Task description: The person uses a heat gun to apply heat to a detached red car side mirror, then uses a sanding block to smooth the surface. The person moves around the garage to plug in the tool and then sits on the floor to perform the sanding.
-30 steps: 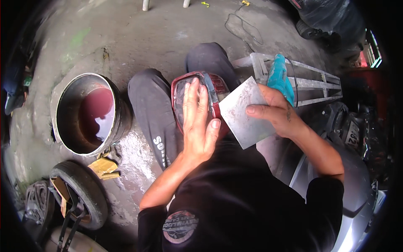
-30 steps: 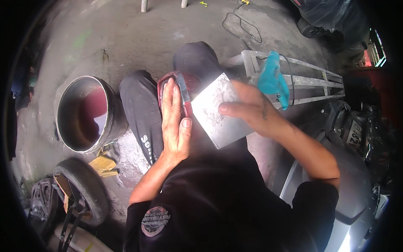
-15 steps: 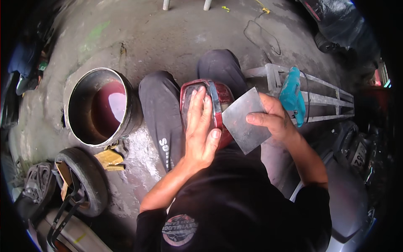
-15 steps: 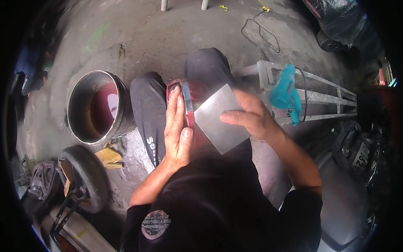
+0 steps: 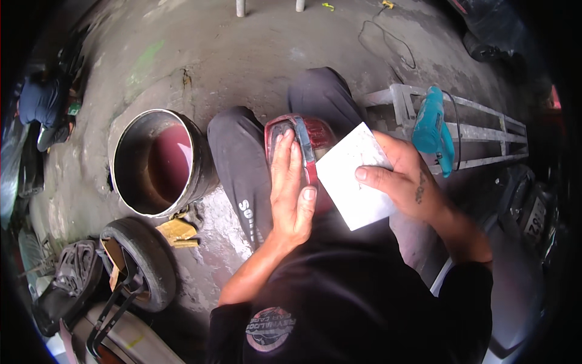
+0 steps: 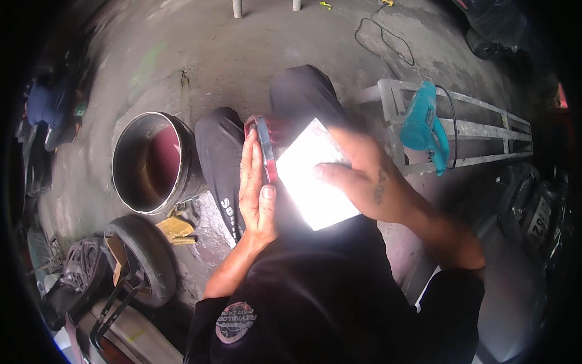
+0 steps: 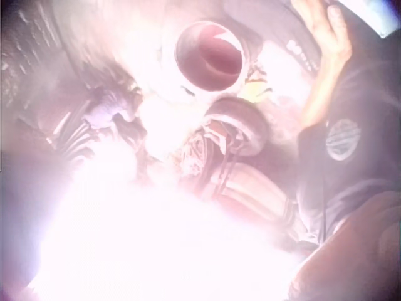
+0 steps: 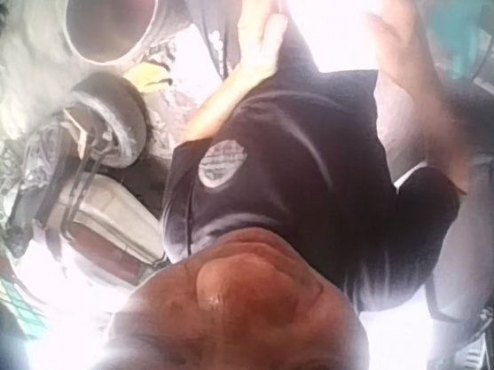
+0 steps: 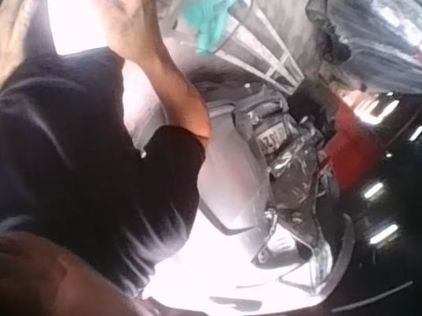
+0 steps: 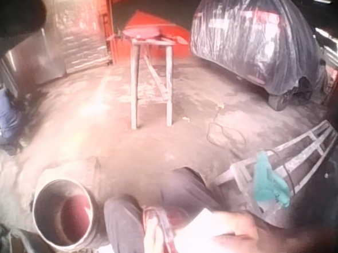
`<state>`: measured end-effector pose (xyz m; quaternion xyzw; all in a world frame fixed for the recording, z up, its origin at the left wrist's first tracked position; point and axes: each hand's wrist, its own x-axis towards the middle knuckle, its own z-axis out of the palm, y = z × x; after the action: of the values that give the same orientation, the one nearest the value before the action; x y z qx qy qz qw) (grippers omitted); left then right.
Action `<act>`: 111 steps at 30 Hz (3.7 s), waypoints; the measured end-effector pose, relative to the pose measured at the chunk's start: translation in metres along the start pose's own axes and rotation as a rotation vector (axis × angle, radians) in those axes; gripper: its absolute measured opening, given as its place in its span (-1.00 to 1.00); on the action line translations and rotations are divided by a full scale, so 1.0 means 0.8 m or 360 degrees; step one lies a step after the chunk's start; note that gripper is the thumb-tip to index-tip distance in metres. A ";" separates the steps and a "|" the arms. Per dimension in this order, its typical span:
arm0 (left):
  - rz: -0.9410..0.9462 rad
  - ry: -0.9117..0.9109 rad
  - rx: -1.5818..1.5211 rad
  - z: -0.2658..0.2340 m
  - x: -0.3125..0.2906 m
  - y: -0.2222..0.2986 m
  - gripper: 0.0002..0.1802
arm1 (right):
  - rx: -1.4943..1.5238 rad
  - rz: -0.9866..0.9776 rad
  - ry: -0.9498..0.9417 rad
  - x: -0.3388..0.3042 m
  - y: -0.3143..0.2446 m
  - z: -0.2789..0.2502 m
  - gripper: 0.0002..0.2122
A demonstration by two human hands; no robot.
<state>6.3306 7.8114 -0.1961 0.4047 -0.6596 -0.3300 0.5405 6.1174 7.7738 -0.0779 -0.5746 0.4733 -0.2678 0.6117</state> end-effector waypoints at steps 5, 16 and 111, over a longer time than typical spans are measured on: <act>0.0038 0.0036 -0.0003 0.006 0.003 -0.010 -0.09 | 0.0129 -0.0029 -0.0054 0.015 0.024 -0.014 -0.75; -0.0004 -0.0082 0.0154 0.010 -0.005 0.006 -0.12 | 0.0116 -0.0095 -0.0054 0.030 -0.006 -0.011 -0.67; -0.0276 -0.0043 -0.0061 0.005 0.016 0.023 -0.30 | 0.0117 -0.0333 -0.0013 0.028 0.049 -0.014 -0.63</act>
<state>6.3221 7.8086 -0.1754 0.4453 -0.6231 -0.3935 0.5086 6.1081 7.7567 -0.1205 -0.5991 0.3981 -0.3449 0.6031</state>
